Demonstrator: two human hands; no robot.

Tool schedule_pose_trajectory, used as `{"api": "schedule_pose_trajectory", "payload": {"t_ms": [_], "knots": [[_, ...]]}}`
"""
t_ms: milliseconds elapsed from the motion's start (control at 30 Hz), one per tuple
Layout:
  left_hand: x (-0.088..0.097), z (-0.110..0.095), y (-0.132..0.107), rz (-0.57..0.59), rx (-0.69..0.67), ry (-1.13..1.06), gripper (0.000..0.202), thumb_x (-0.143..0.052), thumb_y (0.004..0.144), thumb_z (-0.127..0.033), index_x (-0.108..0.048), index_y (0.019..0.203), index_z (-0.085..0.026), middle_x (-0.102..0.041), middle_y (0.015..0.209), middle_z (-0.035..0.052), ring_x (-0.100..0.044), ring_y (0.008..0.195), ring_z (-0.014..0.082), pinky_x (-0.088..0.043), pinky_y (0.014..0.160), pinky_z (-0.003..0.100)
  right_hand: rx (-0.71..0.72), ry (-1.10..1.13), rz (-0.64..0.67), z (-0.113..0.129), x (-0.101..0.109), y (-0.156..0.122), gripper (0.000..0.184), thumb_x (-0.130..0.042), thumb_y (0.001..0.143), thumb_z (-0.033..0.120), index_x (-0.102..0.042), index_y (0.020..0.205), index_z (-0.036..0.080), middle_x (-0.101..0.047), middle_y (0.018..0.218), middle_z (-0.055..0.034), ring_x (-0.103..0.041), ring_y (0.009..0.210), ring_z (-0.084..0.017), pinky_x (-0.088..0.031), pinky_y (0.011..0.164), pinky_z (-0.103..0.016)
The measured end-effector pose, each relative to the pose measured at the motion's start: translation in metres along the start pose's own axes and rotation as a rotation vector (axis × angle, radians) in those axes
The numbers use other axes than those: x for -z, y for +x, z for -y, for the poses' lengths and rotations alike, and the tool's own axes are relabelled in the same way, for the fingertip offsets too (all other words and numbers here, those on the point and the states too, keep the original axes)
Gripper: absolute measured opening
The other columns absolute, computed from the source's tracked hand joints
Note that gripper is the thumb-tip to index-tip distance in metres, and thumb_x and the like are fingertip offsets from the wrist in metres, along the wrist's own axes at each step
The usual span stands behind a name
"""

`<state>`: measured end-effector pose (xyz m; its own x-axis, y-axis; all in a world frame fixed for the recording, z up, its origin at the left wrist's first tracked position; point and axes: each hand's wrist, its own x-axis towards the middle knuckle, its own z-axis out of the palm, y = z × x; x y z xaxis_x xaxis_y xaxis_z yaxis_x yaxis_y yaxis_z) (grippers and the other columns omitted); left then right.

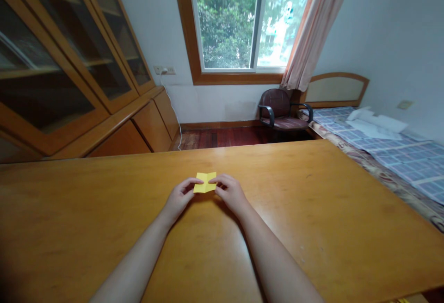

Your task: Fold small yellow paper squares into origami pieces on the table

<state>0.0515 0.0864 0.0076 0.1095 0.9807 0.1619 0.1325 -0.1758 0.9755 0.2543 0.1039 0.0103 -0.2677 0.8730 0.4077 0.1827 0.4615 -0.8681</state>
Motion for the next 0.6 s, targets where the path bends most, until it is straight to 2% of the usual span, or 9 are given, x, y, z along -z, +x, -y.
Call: {"api": "schedule_pose_trajectory", "payload": {"t_ms": [300, 500, 600], "knots": [[-0.002, 0.004, 0.0, 0.04, -0.02, 0.041, 0.022, -0.069, 0.075, -0.021, -0.069, 0.097, -0.018, -0.07, 0.096, 0.0047, -0.066, 0.087, 0.0193, -0.05, 0.08, 0.028, -0.016, 0.098, 0.026, -0.002, 0.001, 0.0, 0.027, -0.058, 0.075, 0.008, -0.076, 0.09, 0.023, -0.069, 0.091, -0.004, -0.063, 0.086, -0.018, -0.048, 0.079, -0.03], [-0.002, -0.005, 0.0, 0.035, -0.087, 0.102, 0.015, -0.07, 0.079, -0.03, -0.071, 0.087, -0.018, -0.068, 0.09, 0.004, -0.063, 0.085, 0.0181, -0.048, 0.076, 0.026, -0.049, 0.085, 0.05, 0.003, 0.002, 0.001, 0.008, -0.066, 0.082, 0.024, -0.074, 0.082, 0.021, -0.068, 0.083, -0.0031, -0.061, 0.081, -0.018, -0.047, 0.076, -0.029], [-0.002, -0.008, 0.0, 0.02, -0.086, 0.152, 0.017, -0.067, 0.082, -0.034, -0.07, 0.083, -0.017, -0.067, 0.086, 0.0036, -0.062, 0.083, 0.0176, -0.047, 0.076, 0.026, -0.12, 0.127, 0.046, 0.004, 0.002, 0.0, 0.016, -0.066, 0.083, 0.032, -0.069, 0.076, 0.018, -0.065, 0.076, -0.002, -0.059, 0.071, -0.016, -0.046, 0.069, -0.028]]}}
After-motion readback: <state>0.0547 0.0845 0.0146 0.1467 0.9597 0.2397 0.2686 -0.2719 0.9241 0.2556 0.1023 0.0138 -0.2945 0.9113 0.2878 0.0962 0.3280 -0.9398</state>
